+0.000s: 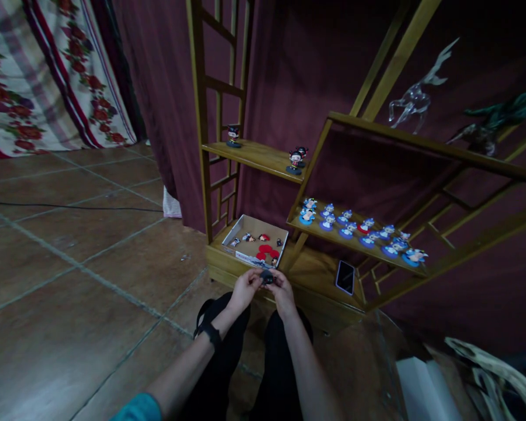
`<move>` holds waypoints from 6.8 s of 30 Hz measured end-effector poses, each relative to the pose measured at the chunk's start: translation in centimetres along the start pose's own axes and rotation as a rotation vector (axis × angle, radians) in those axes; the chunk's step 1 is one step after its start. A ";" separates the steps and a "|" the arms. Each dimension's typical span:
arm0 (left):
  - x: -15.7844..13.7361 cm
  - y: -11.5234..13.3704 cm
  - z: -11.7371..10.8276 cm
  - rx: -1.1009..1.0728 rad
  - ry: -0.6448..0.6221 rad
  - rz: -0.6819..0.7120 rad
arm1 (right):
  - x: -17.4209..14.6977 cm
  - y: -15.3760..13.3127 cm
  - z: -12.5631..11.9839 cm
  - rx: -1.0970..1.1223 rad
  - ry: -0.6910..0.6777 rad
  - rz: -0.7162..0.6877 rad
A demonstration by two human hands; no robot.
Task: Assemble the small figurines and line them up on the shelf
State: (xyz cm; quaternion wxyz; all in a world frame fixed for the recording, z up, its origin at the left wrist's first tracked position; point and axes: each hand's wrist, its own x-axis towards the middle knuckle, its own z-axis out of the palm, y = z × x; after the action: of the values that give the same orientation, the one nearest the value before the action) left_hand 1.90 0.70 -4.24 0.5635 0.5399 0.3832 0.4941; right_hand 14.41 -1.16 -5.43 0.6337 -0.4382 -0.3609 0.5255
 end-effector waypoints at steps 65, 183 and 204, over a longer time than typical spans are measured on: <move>-0.3 2.5 -0.6 0.800 -0.174 0.371 | -0.5 -0.8 -0.1 0.205 -0.062 0.201; 1.2 1.8 -1.4 -0.307 -0.316 -0.342 | -0.7 -1.4 -0.2 0.232 0.080 0.252; 1.7 0.1 -1.2 -0.258 -0.124 -0.231 | -0.5 -1.0 -0.1 0.229 0.034 0.233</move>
State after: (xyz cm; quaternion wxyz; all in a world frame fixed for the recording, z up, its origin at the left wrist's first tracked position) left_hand 1.11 2.66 -4.10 0.7035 0.4451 0.3406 0.4369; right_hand 14.73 -1.74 -4.49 0.6203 -0.4108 -0.2349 0.6255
